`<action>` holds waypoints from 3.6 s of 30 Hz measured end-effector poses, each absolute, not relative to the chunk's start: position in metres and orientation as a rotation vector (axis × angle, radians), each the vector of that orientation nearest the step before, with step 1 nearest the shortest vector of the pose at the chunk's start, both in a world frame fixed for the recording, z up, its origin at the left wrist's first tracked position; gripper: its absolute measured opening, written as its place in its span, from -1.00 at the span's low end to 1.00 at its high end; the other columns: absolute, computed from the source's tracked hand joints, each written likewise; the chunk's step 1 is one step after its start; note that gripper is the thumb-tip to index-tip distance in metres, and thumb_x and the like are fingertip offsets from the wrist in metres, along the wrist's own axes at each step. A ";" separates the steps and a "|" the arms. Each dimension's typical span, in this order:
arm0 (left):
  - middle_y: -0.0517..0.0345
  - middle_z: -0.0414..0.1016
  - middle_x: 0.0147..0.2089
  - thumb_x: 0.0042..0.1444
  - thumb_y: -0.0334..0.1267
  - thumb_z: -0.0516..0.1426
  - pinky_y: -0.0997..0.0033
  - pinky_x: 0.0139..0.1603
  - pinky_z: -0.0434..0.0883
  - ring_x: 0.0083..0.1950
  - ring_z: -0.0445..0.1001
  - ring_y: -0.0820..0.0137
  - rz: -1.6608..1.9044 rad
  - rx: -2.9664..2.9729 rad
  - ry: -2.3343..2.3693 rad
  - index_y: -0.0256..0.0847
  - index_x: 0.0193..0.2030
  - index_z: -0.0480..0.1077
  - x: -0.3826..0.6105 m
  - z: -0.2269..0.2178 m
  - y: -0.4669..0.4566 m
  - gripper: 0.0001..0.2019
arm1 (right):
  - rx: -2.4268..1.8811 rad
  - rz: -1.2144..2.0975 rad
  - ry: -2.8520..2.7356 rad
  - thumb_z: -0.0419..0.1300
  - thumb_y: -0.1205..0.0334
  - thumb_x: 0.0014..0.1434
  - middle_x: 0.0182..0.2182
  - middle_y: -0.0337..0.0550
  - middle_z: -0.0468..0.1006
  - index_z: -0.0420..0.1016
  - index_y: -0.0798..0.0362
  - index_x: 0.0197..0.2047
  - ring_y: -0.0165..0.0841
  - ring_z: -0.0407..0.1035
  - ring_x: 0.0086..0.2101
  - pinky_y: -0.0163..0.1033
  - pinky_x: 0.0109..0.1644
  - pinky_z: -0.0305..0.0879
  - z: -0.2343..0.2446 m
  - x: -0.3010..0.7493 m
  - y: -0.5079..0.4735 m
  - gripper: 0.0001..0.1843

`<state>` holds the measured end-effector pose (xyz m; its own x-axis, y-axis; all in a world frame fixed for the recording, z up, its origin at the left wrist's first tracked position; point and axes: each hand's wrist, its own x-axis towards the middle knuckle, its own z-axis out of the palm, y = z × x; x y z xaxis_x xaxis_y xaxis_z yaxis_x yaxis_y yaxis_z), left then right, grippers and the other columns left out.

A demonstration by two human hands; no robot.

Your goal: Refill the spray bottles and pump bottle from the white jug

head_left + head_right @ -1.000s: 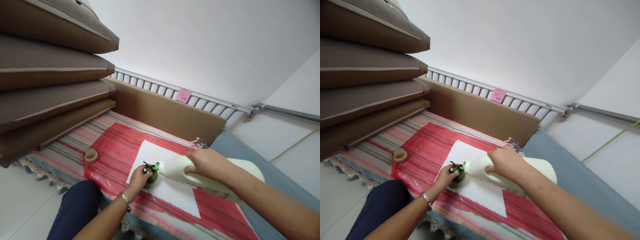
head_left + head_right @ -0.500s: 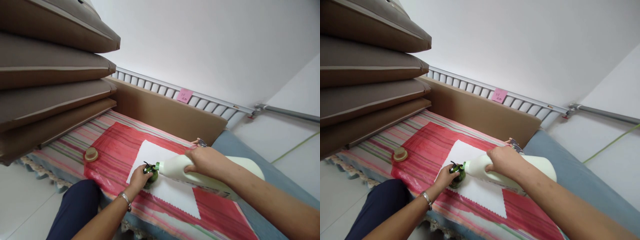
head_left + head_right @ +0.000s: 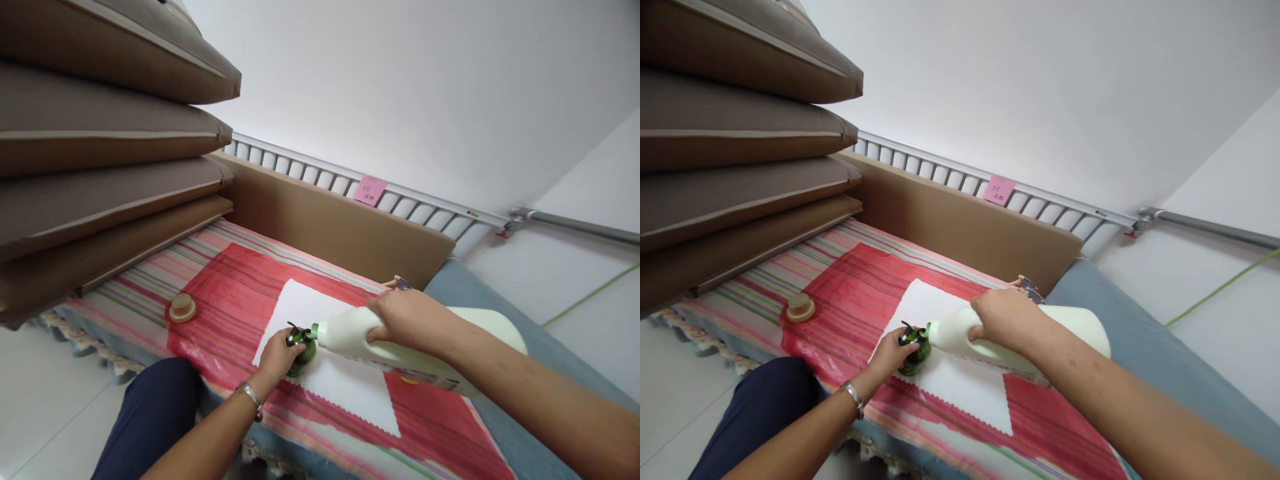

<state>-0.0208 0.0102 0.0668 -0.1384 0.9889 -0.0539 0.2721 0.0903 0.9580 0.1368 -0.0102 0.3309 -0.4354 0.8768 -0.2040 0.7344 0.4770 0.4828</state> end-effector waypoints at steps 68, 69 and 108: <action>0.14 0.56 -0.30 -0.08 -0.29 0.24 0.48 -0.30 0.32 -0.29 0.50 0.37 1.086 1.286 1.585 -0.18 -0.11 0.46 -0.022 0.070 0.007 -0.68 | 1.238 0.542 2.204 0.30 0.10 -0.09 -0.42 -0.03 0.61 0.57 0.08 -0.33 -0.07 0.50 -0.36 -0.17 -0.39 0.27 0.345 0.078 -0.018 -0.74; 0.14 0.56 -0.30 -0.08 -0.29 0.24 0.48 -0.30 0.32 -0.28 0.49 0.37 1.085 1.285 1.584 -0.18 -0.12 0.46 -0.022 0.070 0.007 -0.68 | 1.235 0.542 2.208 0.30 0.11 -0.09 -0.42 -0.03 0.61 0.57 0.08 -0.34 -0.07 0.50 -0.37 -0.18 -0.40 0.27 0.346 0.076 -0.019 -0.75; 0.20 0.53 -0.42 -0.06 -0.23 0.23 0.53 -0.47 0.31 -0.47 0.46 0.44 1.068 1.208 1.526 -0.22 -0.08 0.43 -0.028 0.064 0.014 -0.65 | 1.523 0.339 2.427 0.21 0.04 -0.01 -0.35 -0.05 0.60 0.49 0.03 -0.28 -0.14 0.48 -0.32 -0.22 -0.33 0.25 0.299 0.156 -0.025 -0.73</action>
<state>-0.0276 0.0140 0.0637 -0.1294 0.9834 -0.1272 0.2172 0.1532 0.9640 0.1559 -0.0255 0.2989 -0.4192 0.9034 -0.0908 0.8439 0.4246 0.3279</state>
